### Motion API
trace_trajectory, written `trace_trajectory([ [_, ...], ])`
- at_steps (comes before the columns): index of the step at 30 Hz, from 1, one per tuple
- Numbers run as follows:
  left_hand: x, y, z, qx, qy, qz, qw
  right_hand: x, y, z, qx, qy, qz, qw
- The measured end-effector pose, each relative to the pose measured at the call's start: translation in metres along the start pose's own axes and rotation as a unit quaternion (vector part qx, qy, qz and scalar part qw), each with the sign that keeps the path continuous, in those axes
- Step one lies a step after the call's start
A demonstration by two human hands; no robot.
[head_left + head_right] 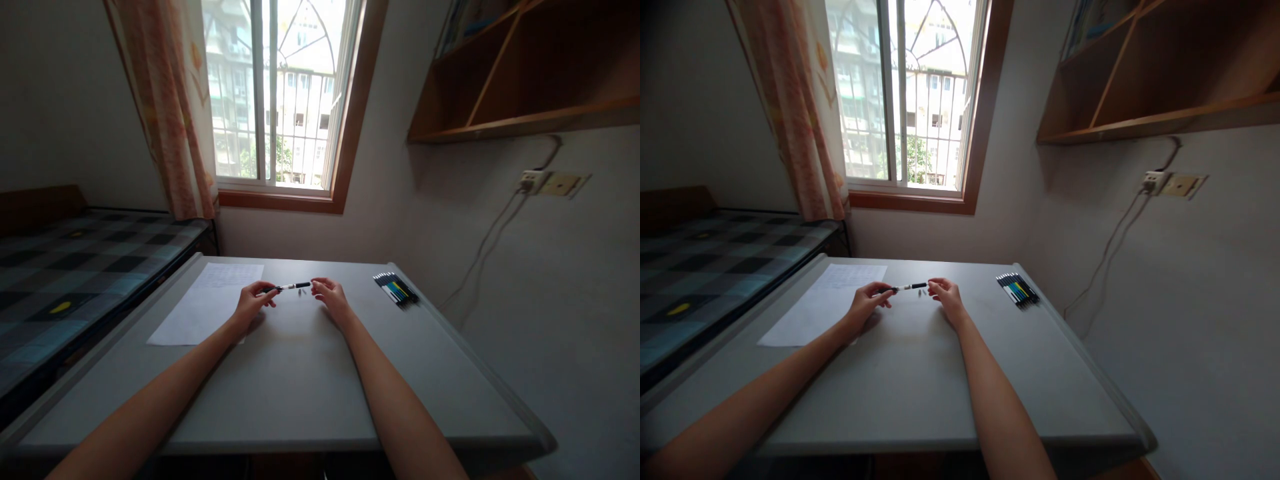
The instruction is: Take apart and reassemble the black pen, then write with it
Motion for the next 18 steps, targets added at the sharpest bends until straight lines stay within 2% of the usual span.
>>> trace_trajectory([
  [5, -0.0002, 0.0004, -0.0003, 0.004, -0.003, -0.001, 1.0, -0.0028, -0.0017, 0.0023, 0.009, 0.027, -0.019, 0.999],
  [18, 0.0005, 0.0004, -0.0009, 0.009, -0.007, -0.003, 1.0, -0.0051, 0.0013, -0.0029, 0.019, 0.052, -0.02, 0.998],
])
Point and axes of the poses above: each hand's wrist, its own y-axis away from the middle knuckle, its own x-axis out of the back of the hand, z = x × y, the point moved 5 cm from there along -y, towards the middle knuckle, and after that the axes turned 11 degrees about y, right-handed, at the moved point
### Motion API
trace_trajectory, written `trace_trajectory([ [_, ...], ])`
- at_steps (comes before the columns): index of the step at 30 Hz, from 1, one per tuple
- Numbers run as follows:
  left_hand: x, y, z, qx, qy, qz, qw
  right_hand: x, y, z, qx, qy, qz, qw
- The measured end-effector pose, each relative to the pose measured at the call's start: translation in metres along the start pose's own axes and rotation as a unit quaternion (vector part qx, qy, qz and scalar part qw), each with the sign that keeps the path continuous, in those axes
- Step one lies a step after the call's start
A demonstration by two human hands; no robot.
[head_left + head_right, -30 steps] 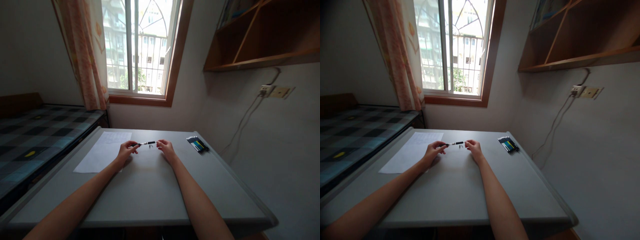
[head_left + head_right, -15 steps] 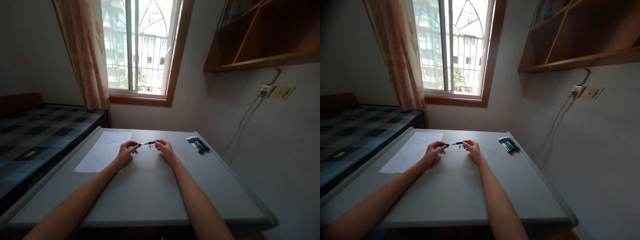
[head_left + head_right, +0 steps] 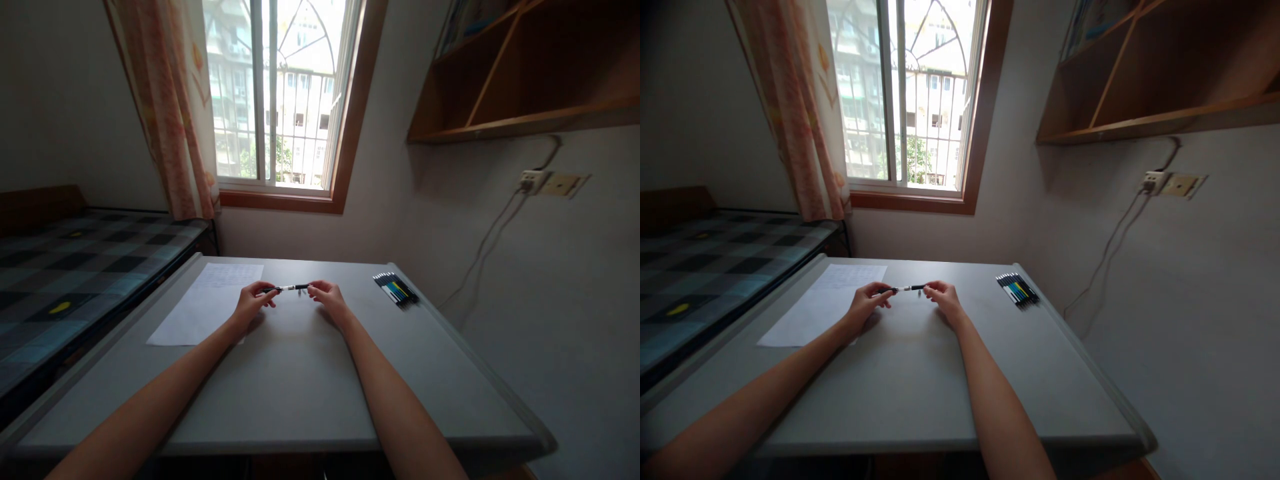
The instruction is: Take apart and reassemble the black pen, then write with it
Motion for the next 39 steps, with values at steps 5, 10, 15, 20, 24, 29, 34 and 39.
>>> trace_trajectory([
  [5, 0.003, -0.002, -0.002, -0.003, 0.001, 0.008, 1.0, -0.001, -0.004, 0.004, 0.014, 0.03, -0.013, 0.999],
  [10, 0.007, -0.004, -0.005, -0.006, 0.001, 0.029, 1.0, 0.001, -0.003, 0.008, 0.084, 0.302, 0.027, 0.949],
  [15, 0.008, -0.004, -0.005, -0.004, 0.0, 0.035, 0.999, -0.009, 0.008, 0.008, 0.113, 0.517, -0.028, 0.848],
  [20, 0.008, -0.004, -0.005, -0.004, -0.001, 0.033, 0.999, -0.014, 0.012, 0.005, 0.131, 0.545, -0.063, 0.826],
  [24, 0.008, -0.004, -0.004, -0.007, 0.001, 0.028, 1.0, -0.015, 0.012, 0.005, 0.138, 0.544, -0.076, 0.824],
  [29, 0.007, -0.004, -0.003, -0.009, -0.002, 0.029, 1.0, -0.017, 0.013, 0.005, 0.142, 0.542, -0.084, 0.824],
  [34, 0.006, -0.003, -0.001, -0.008, 0.0, 0.029, 1.0, -0.015, 0.012, 0.004, 0.148, 0.538, -0.066, 0.827],
  [39, 0.006, -0.002, -0.001, -0.008, 0.001, 0.033, 0.999, -0.013, 0.011, 0.004, 0.154, 0.532, -0.054, 0.831],
])
Point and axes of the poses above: each hand's wrist, its own y-axis away from the middle knuckle, its own x-axis out of the back of the hand, z = x × y, the point moved 5 cm from there along -y, towards the middle knuckle, and after that the axes turned 11 degrees about y, right-handed, at the moved point
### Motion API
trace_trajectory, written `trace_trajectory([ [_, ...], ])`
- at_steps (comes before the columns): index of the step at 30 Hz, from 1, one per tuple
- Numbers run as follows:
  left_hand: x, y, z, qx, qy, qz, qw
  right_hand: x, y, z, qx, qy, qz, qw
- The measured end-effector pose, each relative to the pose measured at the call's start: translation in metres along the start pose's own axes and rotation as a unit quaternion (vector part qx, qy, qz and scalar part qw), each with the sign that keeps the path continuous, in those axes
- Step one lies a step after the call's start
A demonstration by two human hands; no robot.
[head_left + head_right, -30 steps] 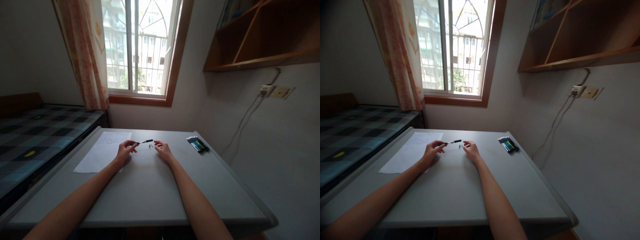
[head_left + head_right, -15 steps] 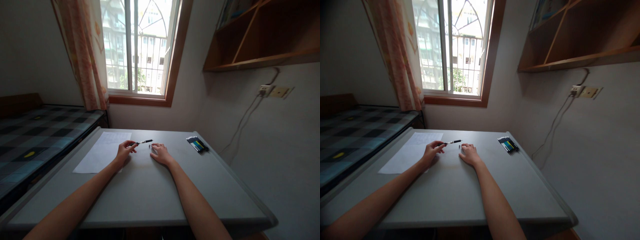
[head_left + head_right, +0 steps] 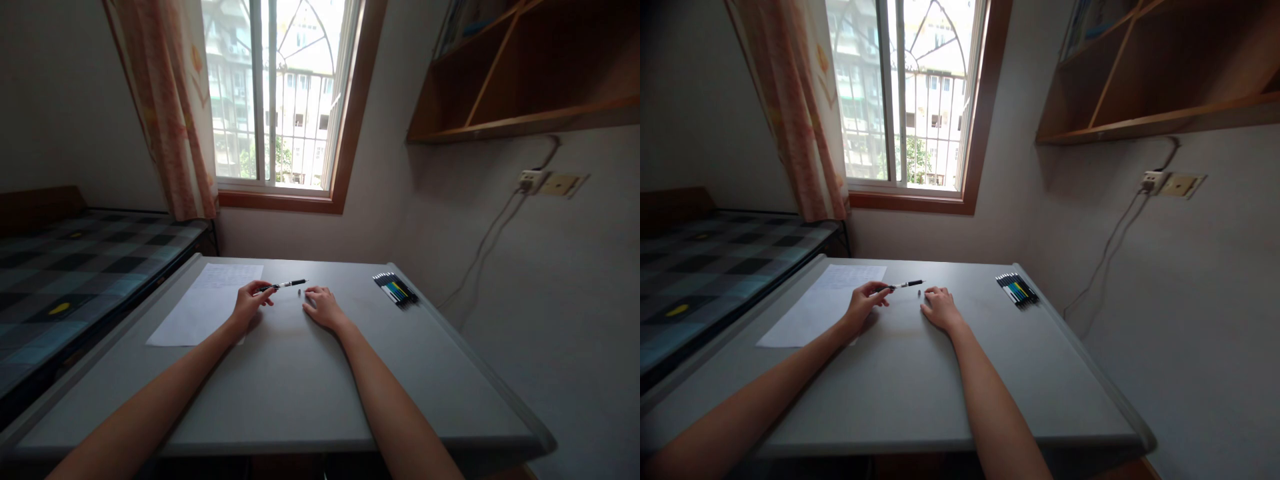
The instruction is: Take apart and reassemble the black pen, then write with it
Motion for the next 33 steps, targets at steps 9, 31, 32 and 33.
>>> trace_trajectory([
  [9, 0.001, -0.001, -0.001, 0.0, -0.002, -0.005, 1.0, 0.007, -0.001, 0.007, -0.056, 0.002, 0.014, 0.998],
  [31, 0.001, -0.002, -0.004, -0.002, 0.001, 0.0, 1.0, 0.006, -0.001, 0.013, -0.095, 0.03, 0.007, 0.995],
  [32, 0.001, -0.002, -0.004, -0.002, 0.0, 0.0, 1.0, 0.005, -0.001, 0.013, -0.096, 0.03, 0.005, 0.995],
  [33, 0.002, -0.002, -0.004, -0.001, 0.0, -0.001, 1.0, 0.004, -0.002, 0.014, -0.098, 0.03, 0.005, 0.995],
])
Point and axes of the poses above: each hand's wrist, its own y-axis away from the middle knuckle, its own x-axis out of the back of the hand, z = x × y, the point moved 5 cm from there along -y, towards the middle knuckle, and after that the axes turned 11 degrees about y, right-handed, at the moved point
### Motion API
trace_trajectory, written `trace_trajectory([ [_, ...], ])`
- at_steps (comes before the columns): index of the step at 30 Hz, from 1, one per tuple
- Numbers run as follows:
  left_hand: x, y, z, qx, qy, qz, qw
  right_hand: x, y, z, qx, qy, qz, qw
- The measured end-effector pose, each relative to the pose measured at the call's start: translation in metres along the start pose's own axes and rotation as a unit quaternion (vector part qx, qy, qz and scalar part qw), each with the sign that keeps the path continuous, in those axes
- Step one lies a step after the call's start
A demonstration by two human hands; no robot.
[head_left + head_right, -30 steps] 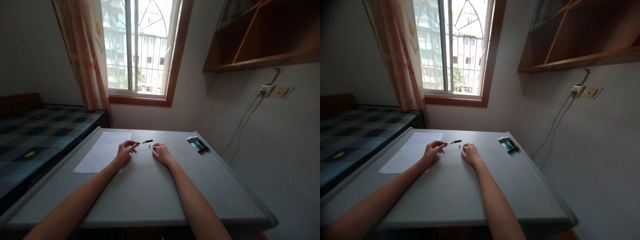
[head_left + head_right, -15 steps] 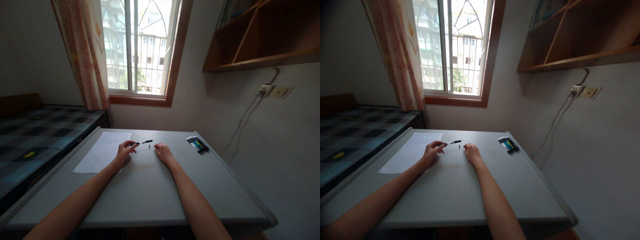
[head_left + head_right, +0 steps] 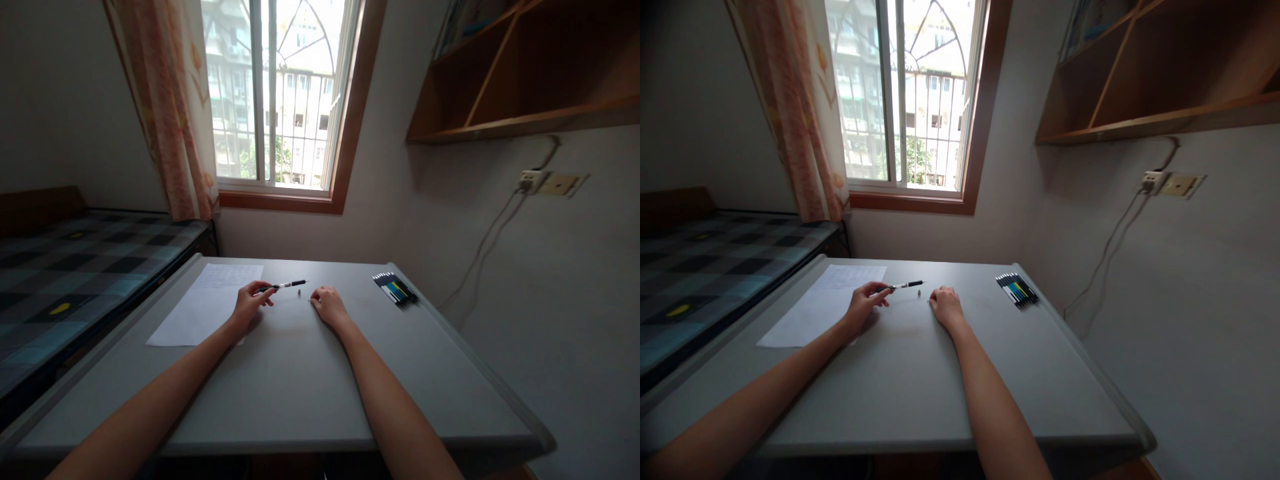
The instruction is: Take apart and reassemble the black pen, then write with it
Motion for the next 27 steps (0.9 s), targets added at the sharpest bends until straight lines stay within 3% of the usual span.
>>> trace_trajectory([
  [5, 0.001, 0.0, -0.001, 0.002, 0.001, 0.0, 1.0, -0.002, -0.001, 0.002, -0.01, -0.018, 0.023, 1.0],
  [8, 0.001, 0.0, -0.001, 0.002, 0.002, -0.002, 1.0, -0.002, -0.004, 0.005, -0.029, -0.116, 0.053, 0.991],
  [12, 0.001, 0.0, 0.0, 0.0, 0.0, 0.001, 1.0, 0.0, -0.011, 0.008, -0.033, -0.312, 0.098, 0.944],
  [17, 0.0, 0.001, 0.001, 0.004, 0.001, 0.002, 1.0, 0.003, -0.016, 0.012, -0.043, -0.439, 0.141, 0.887],
  [21, 0.0, 0.001, 0.001, 0.006, 0.004, 0.0, 1.0, 0.003, -0.016, 0.014, -0.054, -0.479, 0.148, 0.864],
  [27, -0.001, 0.002, 0.001, 0.006, 0.003, -0.005, 1.0, 0.004, -0.016, 0.015, -0.066, -0.469, 0.156, 0.867],
])
Point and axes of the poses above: each hand's wrist, its own y-axis away from the middle knuckle, its own x-axis out of the back of the hand, z = x × y, the point moved 5 cm from there along -y, towards the middle knuckle, and after that the axes turned 11 degrees about y, right-handed, at the moved point
